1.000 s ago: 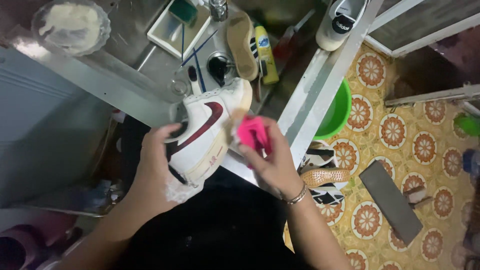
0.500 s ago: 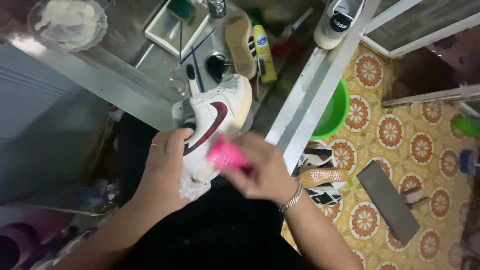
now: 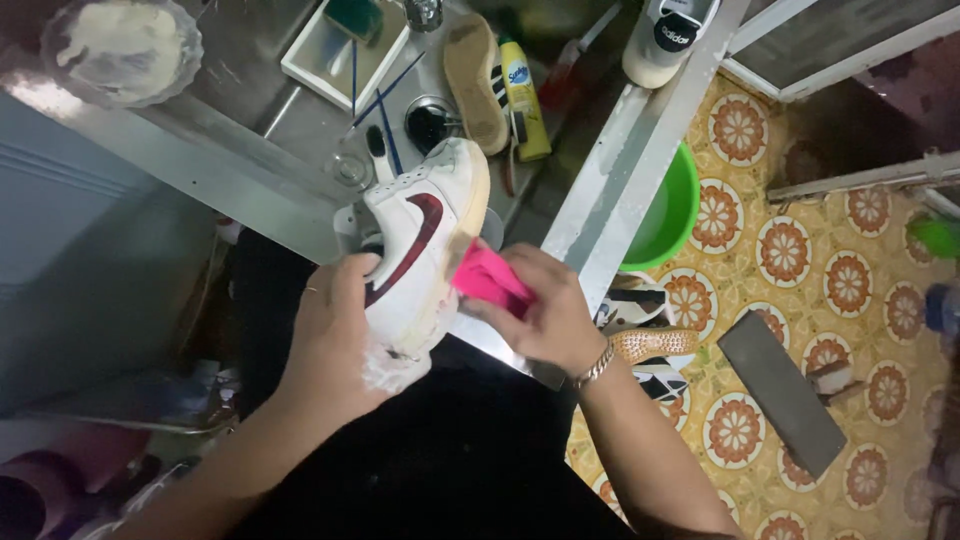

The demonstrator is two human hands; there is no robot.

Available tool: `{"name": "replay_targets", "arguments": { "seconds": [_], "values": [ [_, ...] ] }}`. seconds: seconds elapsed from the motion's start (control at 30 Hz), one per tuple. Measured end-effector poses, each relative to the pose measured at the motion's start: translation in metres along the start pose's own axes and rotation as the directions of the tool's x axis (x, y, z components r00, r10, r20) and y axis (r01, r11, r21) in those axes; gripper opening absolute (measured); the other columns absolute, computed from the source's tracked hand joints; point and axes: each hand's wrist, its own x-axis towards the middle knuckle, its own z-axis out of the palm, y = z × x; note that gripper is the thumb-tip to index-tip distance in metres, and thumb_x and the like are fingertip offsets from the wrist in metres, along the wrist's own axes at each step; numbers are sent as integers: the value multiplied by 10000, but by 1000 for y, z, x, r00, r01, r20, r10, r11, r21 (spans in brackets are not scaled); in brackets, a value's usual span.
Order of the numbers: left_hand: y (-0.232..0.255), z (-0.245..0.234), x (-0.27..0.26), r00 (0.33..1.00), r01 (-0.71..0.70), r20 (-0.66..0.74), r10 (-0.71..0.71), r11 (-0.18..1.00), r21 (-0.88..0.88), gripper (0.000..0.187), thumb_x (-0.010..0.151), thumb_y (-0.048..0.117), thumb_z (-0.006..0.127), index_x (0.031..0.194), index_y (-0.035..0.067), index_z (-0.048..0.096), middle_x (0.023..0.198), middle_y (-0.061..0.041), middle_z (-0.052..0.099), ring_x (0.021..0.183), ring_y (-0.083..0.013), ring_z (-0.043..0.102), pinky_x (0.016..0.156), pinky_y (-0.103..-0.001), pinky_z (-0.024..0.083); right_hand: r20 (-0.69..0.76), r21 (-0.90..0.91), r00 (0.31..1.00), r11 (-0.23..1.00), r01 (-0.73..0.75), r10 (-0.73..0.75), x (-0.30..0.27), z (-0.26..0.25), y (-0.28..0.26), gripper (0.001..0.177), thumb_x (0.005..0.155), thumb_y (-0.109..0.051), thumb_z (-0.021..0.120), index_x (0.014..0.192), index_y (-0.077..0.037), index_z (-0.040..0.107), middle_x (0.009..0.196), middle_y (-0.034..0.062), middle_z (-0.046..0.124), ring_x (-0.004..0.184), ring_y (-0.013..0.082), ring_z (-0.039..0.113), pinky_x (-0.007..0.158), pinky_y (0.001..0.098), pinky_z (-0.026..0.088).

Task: Cleaning white sneakers at a sink using a brush and foam cleaner.

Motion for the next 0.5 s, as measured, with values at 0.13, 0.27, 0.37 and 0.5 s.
{"name": "replay_targets", "arguments": {
  "seconds": [0.13,0.27,0.37,0.5],
  "values": [
    [4,9,2,999,-14,-46,14,1000,5,942,629,300,892,1363,-24,399,1190,-302,567,1080,-491,563,939,-553,448,-32,0,986,986,164,-164,-7,0,-20,395,827,-247,857,1083,5,691,996,156,684,928,322,712,833,388,588],
    [9,29,5,999,42,-30,-43,999,-34,968,608,326,912,1347,-34,402,1178,-313,577,1068,-499,568,915,-556,452,-115,-25,993,999,32,-35,-18,1,-7,356,820,-237,870,1020,6,702,926,154,709,847,306,719,746,376,573],
    [6,48,5,983,181,11,-181,980,-87,878,663,292,914,1342,8,436,1156,-300,590,1062,-499,578,903,-542,468,-118,-103,971,970,-219,207,-26,3,-13,337,781,-254,914,933,-15,731,830,153,700,755,307,694,695,390,554],
    [5,46,6,985,172,53,-165,968,-185,802,685,196,883,1339,41,445,1152,-265,613,1064,-482,599,897,-512,487,-187,-19,979,996,-82,77,-38,8,-4,391,824,-252,869,1084,-9,708,955,152,701,848,304,715,763,373,584]
  ]
}}
